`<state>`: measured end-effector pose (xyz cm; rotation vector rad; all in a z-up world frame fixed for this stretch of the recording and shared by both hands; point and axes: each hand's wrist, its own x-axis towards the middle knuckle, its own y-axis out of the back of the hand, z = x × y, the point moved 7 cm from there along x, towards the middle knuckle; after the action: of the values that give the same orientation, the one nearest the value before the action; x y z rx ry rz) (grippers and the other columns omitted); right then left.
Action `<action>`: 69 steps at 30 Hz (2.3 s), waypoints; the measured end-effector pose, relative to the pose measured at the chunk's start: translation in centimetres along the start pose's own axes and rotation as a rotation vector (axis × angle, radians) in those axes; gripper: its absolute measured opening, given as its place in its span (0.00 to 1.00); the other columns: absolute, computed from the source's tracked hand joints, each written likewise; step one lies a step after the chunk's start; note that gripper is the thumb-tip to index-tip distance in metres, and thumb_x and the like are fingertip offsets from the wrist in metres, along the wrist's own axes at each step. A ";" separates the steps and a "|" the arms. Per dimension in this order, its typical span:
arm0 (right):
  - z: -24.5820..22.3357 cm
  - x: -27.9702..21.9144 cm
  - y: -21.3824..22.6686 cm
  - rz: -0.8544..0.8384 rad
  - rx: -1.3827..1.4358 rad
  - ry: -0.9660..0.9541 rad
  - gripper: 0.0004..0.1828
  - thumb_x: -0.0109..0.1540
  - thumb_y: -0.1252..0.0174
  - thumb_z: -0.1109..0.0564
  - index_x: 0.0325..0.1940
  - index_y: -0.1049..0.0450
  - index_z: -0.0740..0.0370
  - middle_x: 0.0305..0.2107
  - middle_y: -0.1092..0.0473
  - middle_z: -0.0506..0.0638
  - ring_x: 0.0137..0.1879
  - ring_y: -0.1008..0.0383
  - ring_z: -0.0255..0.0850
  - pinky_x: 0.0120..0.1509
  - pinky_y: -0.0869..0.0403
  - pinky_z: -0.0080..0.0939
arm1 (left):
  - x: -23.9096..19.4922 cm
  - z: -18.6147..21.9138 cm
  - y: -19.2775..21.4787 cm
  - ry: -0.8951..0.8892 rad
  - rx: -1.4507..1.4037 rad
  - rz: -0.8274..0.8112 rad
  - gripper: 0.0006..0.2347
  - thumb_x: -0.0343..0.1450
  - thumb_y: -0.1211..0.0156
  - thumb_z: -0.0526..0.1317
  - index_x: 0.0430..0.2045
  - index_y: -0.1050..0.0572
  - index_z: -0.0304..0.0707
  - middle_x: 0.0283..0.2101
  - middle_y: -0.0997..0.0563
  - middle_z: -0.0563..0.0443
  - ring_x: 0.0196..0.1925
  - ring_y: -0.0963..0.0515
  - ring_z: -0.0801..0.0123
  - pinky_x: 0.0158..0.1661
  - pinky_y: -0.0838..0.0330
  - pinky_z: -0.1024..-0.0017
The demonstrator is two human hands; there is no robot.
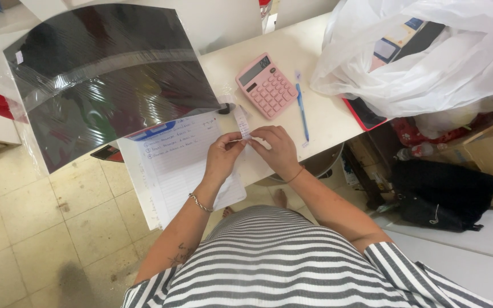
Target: Organizing black folders, writing on labels, and packing items into a plastic bag at a counter.
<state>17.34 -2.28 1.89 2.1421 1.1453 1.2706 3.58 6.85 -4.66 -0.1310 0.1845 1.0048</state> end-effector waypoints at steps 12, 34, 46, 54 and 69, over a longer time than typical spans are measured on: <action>-1.9 2.3 0.9 -0.011 0.189 -0.186 0.11 0.62 0.30 0.53 0.45 0.23 0.56 0.44 0.25 0.51 0.47 0.24 0.45 0.48 0.22 0.39 | -1.5 2.0 1.2 0.052 0.111 -0.112 0.28 0.67 0.29 0.42 0.60 0.29 0.26 0.61 0.27 0.23 0.62 0.24 0.44 0.57 0.25 0.59; -1.0 9.9 -8.1 -0.248 1.172 -0.724 0.25 0.69 0.44 0.59 0.69 0.37 0.67 0.39 0.23 0.58 0.39 0.16 0.45 0.44 0.15 0.41 | -8.5 9.1 23.3 -0.228 -0.421 0.275 0.28 0.70 0.36 0.43 0.64 0.39 0.32 0.60 0.28 0.41 0.62 0.29 0.59 0.66 0.35 0.48; 8.1 6.1 -5.1 -0.360 1.349 -0.457 0.21 0.68 0.50 0.69 0.59 0.30 0.46 0.50 0.23 0.55 0.49 0.18 0.51 0.49 0.16 0.55 | -7.9 11.9 26.9 -0.446 -0.555 0.071 0.30 0.76 0.62 0.61 0.61 0.31 0.34 0.55 0.20 0.37 0.48 0.15 0.56 0.47 0.16 0.65; 0.3 6.6 3.6 -0.629 0.686 -0.584 0.29 0.58 0.34 0.59 0.61 0.29 0.74 0.47 0.26 0.71 0.54 0.24 0.60 0.61 0.27 0.63 | -10.3 15.3 23.4 -0.356 -0.297 0.202 0.16 0.71 0.36 0.32 0.54 0.25 0.33 0.50 0.17 0.39 0.50 0.17 0.61 0.55 0.22 0.57; -22.9 13.7 3.0 -0.077 0.192 0.554 0.07 0.61 0.28 0.59 0.43 0.17 0.57 0.40 0.22 0.48 0.45 0.21 0.40 0.47 0.20 0.36 | -12.9 19.9 20.0 -0.443 -0.050 0.176 0.16 0.73 0.38 0.32 0.56 0.25 0.30 0.51 0.18 0.38 0.56 0.21 0.61 0.59 0.27 0.54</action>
<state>2.43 5.44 22.88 1.8952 1.6037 1.8492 -18.24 10.64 17.08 0.0656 -0.2377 1.1884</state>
